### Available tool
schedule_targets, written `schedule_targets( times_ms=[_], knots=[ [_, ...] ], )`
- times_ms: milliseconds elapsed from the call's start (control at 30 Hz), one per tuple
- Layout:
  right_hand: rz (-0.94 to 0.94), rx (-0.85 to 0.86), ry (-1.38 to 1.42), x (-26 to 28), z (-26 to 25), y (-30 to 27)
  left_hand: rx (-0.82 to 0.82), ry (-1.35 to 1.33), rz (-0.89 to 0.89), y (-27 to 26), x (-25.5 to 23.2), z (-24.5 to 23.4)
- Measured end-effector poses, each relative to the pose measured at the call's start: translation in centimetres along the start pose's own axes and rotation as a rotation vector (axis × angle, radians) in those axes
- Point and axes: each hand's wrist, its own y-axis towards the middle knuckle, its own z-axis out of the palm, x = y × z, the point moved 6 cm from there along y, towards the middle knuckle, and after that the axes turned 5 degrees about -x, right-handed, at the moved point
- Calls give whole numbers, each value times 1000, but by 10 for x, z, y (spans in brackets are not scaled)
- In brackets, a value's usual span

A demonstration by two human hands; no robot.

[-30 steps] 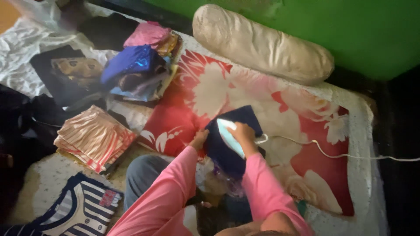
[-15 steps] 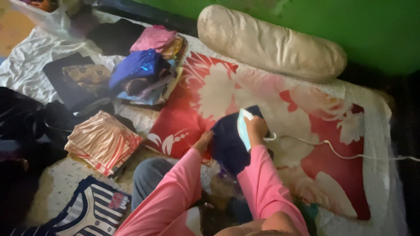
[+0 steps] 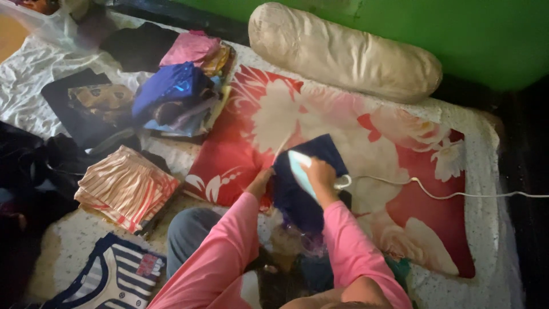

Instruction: The person is ironing a blue piece of clothing on a mat on the floor, using a steam iron and a spray bottle.

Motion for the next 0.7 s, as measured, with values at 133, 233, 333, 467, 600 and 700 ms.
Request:
schedule_targets(
  times_ms=[133,233,333,467,600,700],
  knots=[
    [145,-54,-92,-59,4,29,105,-100,34,-3,-8,8],
    [321,-91,-96,-81,-13,40,46,-8,1,20,2,-6],
    [419,-52,-53,-101,-1,56,5,-12,-188,17,6,-4],
    [388,101,-25,-94,12,59,-103,107,-109,12,4,2],
    [212,115,44,-55,4,41,-271,321,-153,-37,-31,13],
    [148,99,12,-32,-12,24,-92,3,-175,-22,-14,14]
  ],
)
